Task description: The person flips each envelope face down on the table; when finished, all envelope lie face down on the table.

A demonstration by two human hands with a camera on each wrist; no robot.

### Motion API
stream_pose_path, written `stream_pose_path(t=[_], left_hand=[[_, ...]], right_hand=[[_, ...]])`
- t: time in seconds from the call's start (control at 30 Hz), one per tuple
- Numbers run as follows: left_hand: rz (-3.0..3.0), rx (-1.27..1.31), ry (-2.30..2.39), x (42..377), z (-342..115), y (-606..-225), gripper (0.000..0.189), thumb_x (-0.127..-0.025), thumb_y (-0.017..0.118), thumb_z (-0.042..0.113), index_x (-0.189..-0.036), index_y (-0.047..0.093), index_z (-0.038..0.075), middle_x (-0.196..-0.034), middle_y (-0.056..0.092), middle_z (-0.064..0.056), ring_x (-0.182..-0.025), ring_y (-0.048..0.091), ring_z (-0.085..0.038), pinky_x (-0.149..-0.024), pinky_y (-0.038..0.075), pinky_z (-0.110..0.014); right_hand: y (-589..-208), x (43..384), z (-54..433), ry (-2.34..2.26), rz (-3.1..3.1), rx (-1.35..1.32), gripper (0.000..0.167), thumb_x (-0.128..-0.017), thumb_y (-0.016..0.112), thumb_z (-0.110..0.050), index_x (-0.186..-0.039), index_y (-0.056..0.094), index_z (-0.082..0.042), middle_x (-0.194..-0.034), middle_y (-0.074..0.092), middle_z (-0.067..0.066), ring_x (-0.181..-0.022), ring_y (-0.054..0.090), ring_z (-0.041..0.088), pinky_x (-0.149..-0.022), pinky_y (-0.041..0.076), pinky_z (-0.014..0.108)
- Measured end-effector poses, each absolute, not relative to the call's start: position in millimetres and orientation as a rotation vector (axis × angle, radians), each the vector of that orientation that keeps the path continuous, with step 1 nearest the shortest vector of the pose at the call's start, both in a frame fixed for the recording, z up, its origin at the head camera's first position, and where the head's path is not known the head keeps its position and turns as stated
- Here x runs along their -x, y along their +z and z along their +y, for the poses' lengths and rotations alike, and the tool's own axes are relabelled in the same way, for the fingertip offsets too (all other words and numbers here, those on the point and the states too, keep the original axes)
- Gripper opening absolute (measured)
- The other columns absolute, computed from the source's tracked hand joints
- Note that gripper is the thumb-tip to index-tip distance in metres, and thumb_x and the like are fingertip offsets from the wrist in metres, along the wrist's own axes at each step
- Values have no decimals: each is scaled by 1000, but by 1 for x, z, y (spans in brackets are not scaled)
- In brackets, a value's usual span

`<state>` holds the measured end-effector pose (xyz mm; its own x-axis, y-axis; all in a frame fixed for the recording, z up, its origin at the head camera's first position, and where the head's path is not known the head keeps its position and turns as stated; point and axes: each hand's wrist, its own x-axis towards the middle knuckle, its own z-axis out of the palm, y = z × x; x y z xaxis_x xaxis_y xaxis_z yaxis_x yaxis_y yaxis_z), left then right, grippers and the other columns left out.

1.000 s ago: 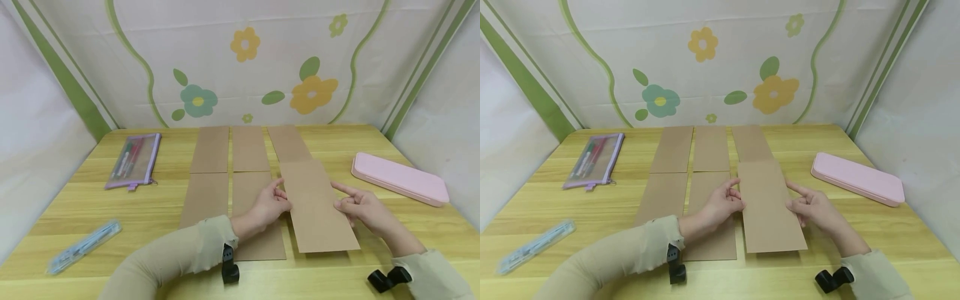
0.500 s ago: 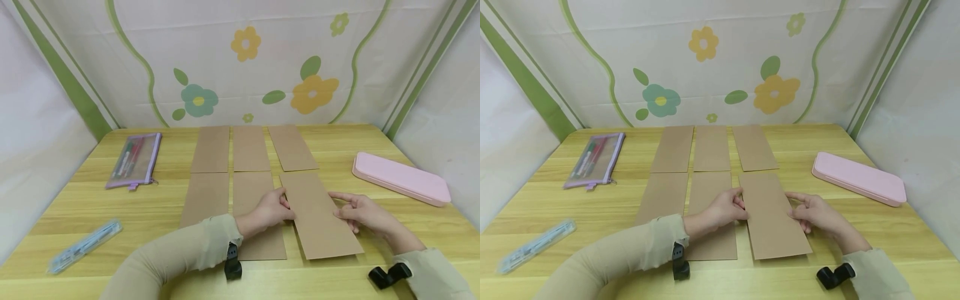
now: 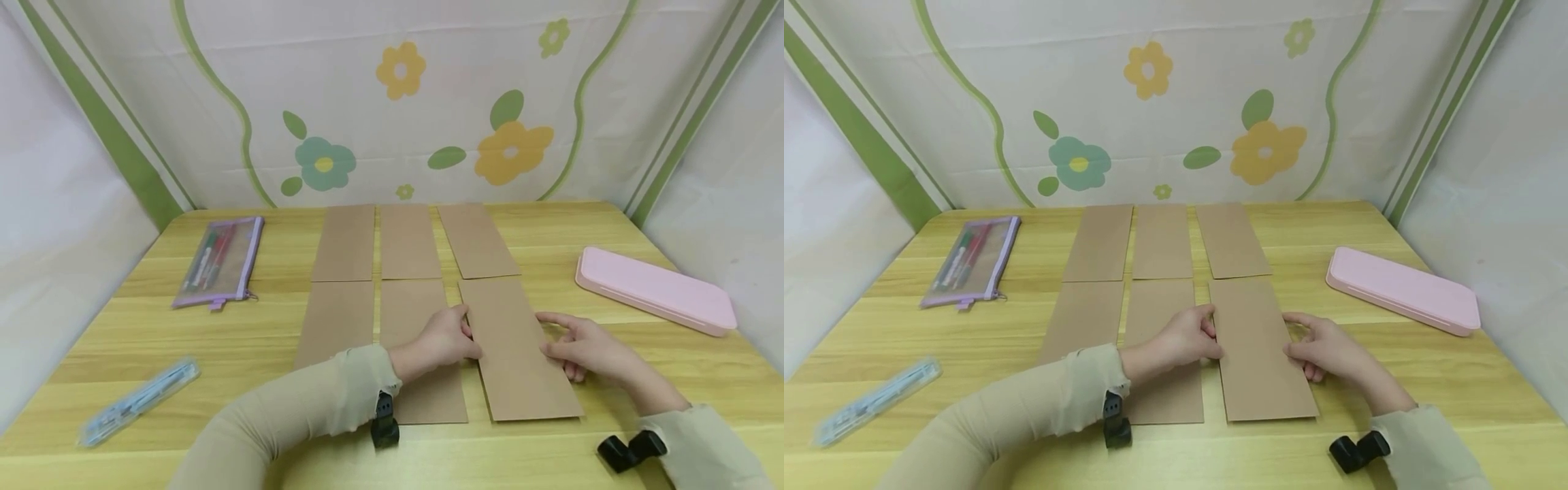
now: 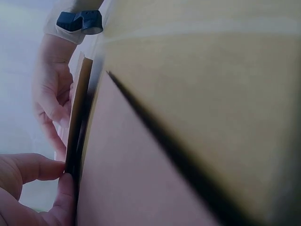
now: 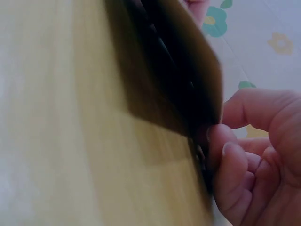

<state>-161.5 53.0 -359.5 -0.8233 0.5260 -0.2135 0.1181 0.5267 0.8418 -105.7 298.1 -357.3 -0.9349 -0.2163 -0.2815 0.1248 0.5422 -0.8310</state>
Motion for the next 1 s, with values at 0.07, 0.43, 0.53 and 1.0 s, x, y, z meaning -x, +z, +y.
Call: stream_pose_path(t=[0.07, 0.43, 0.53, 1.0], left_hand=[[2318, -529, 1217, 163, 53, -359, 77, -69, 75, 2, -137, 38, -4, -71, 54, 2, -57, 47, -9, -48, 38, -19], [2315, -525, 1161, 166, 53, -360, 83, -69, 75, 2, -141, 33, -1, -68, 54, 3, -52, 47, -8, -45, 38, -19], [2306, -521, 1178, 166, 52, -360, 83, -69, 75, 1, -141, 33, -1, -68, 55, 2, -52, 48, -9, -45, 38, -19], [2296, -488, 1512, 172, 15, -334, 77, -71, 73, 1, -139, 39, 5, -102, 56, -11, -77, 58, -12, -62, 49, -21]], right_hand=[[-356, 106, 296, -1329, 2441, 57, 69, -88, 61, -13, -141, 23, 8, -57, 51, 3, -42, 50, 9, -38, 46, 28], [-356, 109, 294, -1190, 2488, 2, 72, -86, 62, -14, -145, 22, -3, -53, 51, 4, -39, 46, 11, -36, 43, 28], [-356, 110, 294, -1192, 2493, 16, 72, -85, 62, -13, -144, 22, -1, -54, 51, 4, -40, 46, 12, -36, 43, 28], [-322, 112, 283, -1080, 2734, 163, 65, -90, 59, -21, -143, 27, -1, -62, 55, 6, -46, 50, 12, -42, 45, 28]])
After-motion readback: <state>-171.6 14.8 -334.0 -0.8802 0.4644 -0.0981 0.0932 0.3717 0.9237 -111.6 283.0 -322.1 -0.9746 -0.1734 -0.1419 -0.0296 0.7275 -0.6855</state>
